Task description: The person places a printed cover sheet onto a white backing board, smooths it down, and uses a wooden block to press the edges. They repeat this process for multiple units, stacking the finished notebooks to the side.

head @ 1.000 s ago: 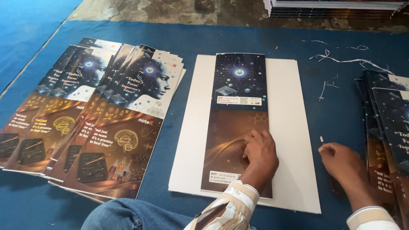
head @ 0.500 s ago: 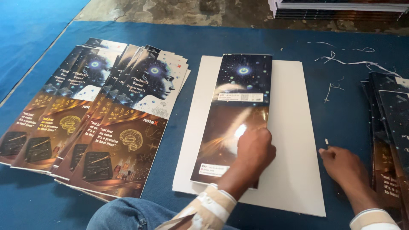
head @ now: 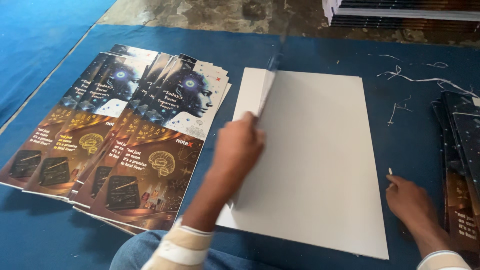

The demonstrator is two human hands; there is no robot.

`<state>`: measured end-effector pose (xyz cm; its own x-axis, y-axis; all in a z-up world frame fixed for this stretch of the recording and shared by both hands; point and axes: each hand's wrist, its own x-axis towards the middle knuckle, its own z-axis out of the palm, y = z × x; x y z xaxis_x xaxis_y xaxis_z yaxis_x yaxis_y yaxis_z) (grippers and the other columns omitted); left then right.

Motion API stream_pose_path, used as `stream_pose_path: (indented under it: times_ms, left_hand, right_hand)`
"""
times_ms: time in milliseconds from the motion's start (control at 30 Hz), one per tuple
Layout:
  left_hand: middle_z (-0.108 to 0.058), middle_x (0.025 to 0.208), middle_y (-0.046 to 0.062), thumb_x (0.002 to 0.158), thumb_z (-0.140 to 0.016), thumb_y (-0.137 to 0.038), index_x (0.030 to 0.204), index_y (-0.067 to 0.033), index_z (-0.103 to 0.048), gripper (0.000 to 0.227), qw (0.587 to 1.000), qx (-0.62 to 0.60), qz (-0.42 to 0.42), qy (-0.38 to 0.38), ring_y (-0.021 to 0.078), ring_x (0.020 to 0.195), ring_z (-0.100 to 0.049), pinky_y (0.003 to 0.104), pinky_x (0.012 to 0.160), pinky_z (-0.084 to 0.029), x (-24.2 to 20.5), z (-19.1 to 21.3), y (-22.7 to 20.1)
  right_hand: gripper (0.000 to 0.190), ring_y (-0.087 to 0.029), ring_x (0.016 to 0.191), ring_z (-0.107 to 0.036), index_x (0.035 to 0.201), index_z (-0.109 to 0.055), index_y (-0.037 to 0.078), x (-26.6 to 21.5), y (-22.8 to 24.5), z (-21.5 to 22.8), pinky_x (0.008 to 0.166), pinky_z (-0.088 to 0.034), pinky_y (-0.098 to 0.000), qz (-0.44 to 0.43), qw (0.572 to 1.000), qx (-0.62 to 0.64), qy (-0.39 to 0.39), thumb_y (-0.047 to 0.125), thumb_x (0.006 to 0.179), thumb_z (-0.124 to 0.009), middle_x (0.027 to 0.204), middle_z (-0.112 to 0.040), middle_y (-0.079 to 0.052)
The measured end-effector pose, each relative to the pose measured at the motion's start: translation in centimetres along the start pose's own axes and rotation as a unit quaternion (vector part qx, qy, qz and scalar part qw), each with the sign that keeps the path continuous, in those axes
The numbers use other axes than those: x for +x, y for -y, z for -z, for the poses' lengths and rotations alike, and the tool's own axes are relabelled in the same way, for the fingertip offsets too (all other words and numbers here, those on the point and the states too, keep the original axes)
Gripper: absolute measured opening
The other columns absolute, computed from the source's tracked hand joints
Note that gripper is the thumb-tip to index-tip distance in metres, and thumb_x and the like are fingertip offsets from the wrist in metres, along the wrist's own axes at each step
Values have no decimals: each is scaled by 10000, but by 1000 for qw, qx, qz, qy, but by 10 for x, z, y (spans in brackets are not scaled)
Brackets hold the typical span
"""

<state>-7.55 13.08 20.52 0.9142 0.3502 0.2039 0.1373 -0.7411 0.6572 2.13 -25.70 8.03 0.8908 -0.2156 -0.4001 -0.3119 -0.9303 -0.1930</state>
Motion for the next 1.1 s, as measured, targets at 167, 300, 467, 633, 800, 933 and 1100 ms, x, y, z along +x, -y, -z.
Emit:
stream_pose_path:
  times_ms: [167, 300, 467, 633, 800, 933, 1100]
  left_hand:
    - [-699, 935, 311, 882, -555, -122, 1055, 36, -640, 249, 995, 56, 75, -47, 493, 919, -675, 569, 880, -503, 9, 35, 77]
    - [-710, 1071, 279, 846, -528, -98, 1123, 2, -684, 333, 987, -17, 126, -93, 435, 1044, -668, 497, 943, -488, 18, 42, 152]
    - [-721, 1120, 244, 826, -524, -88, 1166, 50, -678, 398, 986, -62, 135, -69, 336, 1079, -691, 409, 978, -503, 15, 43, 253]
    - [-720, 1130, 239, 821, -499, -71, 1194, 82, -671, 438, 988, -66, 114, -85, 323, 1089, -686, 394, 993, -502, -3, 60, 324]
    - [-714, 1167, 253, 804, -518, -67, 1194, 45, -702, 446, 981, 30, 171, -89, 354, 1127, -669, 423, 1007, -482, -13, 87, 364]
    - [-716, 1178, 251, 815, -522, -78, 1216, 25, -698, 450, 979, 55, 170, -94, 365, 1136, -674, 429, 1020, -486, -13, 106, 388]
    - [-726, 1181, 242, 829, -553, -112, 1251, -53, -721, 458, 966, 90, 227, -86, 385, 1131, -680, 450, 998, -501, -16, 133, 403]
  right_hand:
    - [628, -346, 1070, -736, 1610, -398, 220, 23, -14, -17, 929, -575, -495, 15, 1000, 25, 5, 175, 996, -522, 1379, -671, -133]
    - [594, -364, 1255, -653, 1567, -472, 183, 43, -25, -32, 1062, -507, -490, 47, 999, -1, -27, 198, 976, -525, 1383, -670, -158]
    - [513, -421, 1282, -621, 1407, -646, 104, 44, -27, -40, 1083, -490, -465, 92, 995, -4, -34, 366, 976, -550, 1399, -646, -187]
    - [628, -410, 1175, -688, 1353, -675, 31, 33, -16, -37, 1006, -542, -462, 95, 994, -17, -44, 513, 962, -583, 1284, -695, -236]
    - [787, -345, 997, -758, 1287, -693, -47, 16, 5, -28, 803, -620, -439, 46, 998, -36, 0, 632, 896, -620, 1106, -702, -213]
    - [926, -349, 905, -768, 1289, -676, -76, 4, 15, -25, 702, -630, -429, 55, 997, -56, -2, 703, 790, -699, 1055, -678, -224]
    - [1010, -329, 891, -757, 1300, -651, -67, -1, 19, -27, 680, -625, -422, 63, 995, -81, -7, 741, 702, -749, 1132, -642, -227]
